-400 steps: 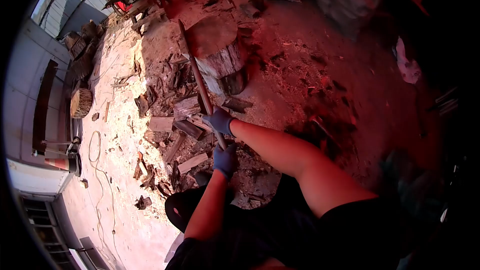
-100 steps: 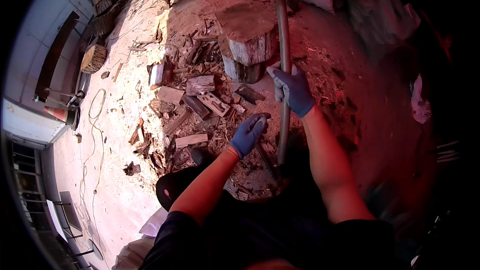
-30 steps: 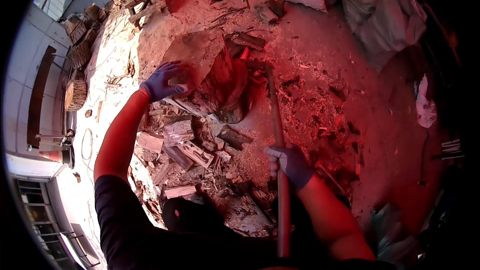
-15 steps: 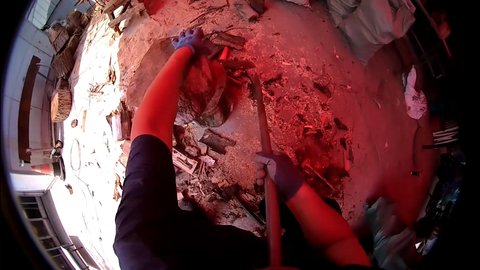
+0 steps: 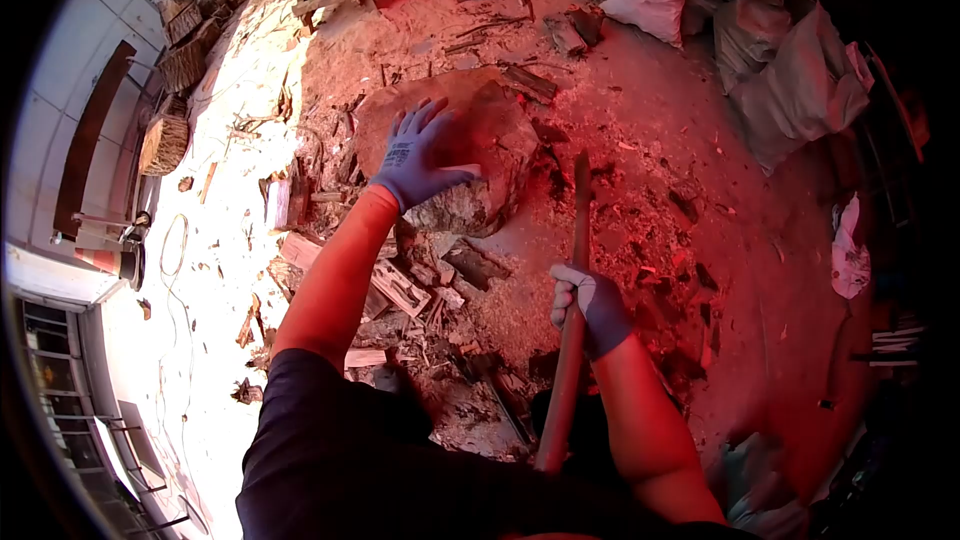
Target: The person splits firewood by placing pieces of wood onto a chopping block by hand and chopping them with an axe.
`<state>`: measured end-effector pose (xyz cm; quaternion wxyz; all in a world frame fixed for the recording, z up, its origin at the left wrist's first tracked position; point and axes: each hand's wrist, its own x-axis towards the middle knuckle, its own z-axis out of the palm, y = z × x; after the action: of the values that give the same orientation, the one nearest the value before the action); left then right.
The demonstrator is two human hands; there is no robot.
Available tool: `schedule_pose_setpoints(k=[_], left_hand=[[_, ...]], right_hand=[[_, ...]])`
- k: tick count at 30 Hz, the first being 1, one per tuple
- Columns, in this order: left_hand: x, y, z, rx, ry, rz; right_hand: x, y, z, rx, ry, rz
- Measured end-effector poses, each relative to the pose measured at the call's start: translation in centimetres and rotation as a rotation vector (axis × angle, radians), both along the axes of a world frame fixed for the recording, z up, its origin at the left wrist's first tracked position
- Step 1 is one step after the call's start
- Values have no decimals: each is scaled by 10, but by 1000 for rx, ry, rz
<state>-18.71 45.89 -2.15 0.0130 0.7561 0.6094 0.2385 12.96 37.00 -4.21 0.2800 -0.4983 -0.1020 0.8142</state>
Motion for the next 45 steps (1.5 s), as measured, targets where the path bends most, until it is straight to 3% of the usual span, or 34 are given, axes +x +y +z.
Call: schedule_pose_setpoints(k=[1,3,5,6,14,19,27,35,37,41,45], left_hand=[[-18,-29,-4,62,117,69],[-39,-67,-20,-67,281,208],[-45,-66,-47,14,145,231],[-39,-52,-57,209,113,218],[-59,-32,-64,275,99,252],[-86,-10,-62,305,61,54],[-42,-47,-91,387,-3,210],[-109,11,-69,426,-17,-2],[-87,-5,-85,412,-18,76],[-41,-27,-96,414,63,267],[-56,0,-95,471,17,139]], right_hand=[[1,-1,2,-4,-8,4],[4,-2,8,-42,32,-1],[5,-5,10,-88,75,1],[5,-4,11,-99,89,12],[-23,-7,-9,-109,103,52],[-38,-19,-18,-60,140,49],[-50,-36,5,-130,121,76],[-79,-31,-11,-4,-43,191],[-83,-28,-8,-61,108,155],[-75,-23,6,-24,-18,210],[-63,-19,-16,38,-78,251]])
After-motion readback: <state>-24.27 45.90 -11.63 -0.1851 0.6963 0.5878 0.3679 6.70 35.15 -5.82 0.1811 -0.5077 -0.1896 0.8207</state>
